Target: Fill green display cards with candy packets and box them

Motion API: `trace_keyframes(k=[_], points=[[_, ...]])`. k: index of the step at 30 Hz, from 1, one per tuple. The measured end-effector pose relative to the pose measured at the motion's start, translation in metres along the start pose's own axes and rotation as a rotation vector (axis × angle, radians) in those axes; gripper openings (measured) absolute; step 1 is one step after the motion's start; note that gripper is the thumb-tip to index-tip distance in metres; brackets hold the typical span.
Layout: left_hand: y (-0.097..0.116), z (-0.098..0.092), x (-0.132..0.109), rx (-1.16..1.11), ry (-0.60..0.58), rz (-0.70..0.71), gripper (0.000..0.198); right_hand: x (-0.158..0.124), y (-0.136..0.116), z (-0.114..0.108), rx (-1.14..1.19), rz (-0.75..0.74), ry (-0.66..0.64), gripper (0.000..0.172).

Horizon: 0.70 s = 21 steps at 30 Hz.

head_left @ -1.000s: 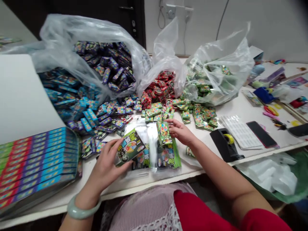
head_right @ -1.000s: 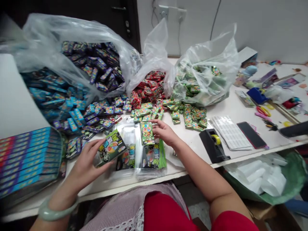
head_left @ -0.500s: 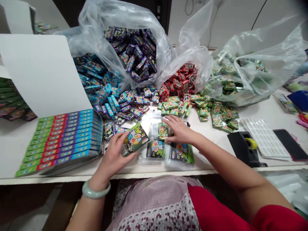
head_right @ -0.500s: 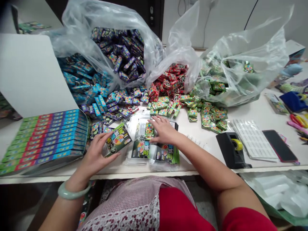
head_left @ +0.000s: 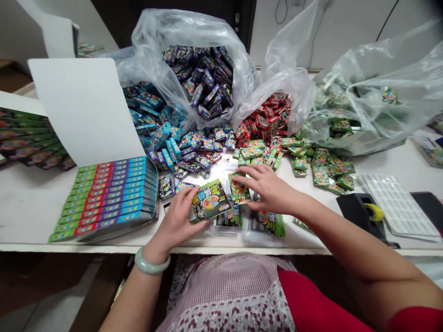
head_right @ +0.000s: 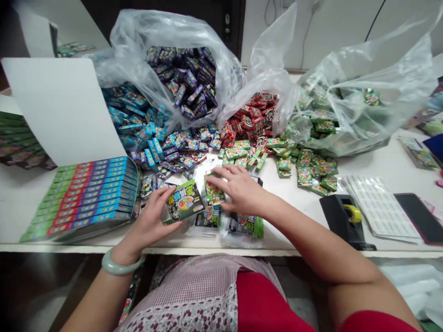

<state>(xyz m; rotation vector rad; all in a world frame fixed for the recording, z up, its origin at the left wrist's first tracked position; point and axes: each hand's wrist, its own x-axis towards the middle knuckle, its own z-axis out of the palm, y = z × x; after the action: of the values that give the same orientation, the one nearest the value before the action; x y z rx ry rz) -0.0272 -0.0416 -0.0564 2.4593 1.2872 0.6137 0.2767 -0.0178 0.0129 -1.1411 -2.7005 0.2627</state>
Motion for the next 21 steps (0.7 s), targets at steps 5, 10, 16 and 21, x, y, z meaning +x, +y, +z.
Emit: trace_keyframes(k=[5,10,16,21], points=[[0.006,0.003,0.006,0.025,-0.044,0.106,0.085,0.006,0.004,-0.003,0.019,-0.147,-0.16,0.07],[0.004,0.01,0.004,-0.022,-0.047,0.087,0.088,0.01,0.011,0.004,0.066,-0.17,-0.162,0.07],[0.004,0.01,0.007,-0.087,-0.09,0.084,0.087,0.014,0.013,0.012,0.114,-0.134,-0.189,0.073],[0.006,0.011,0.013,-0.102,-0.055,0.025,0.086,0.015,0.014,0.017,0.286,-0.076,-0.141,0.081]])
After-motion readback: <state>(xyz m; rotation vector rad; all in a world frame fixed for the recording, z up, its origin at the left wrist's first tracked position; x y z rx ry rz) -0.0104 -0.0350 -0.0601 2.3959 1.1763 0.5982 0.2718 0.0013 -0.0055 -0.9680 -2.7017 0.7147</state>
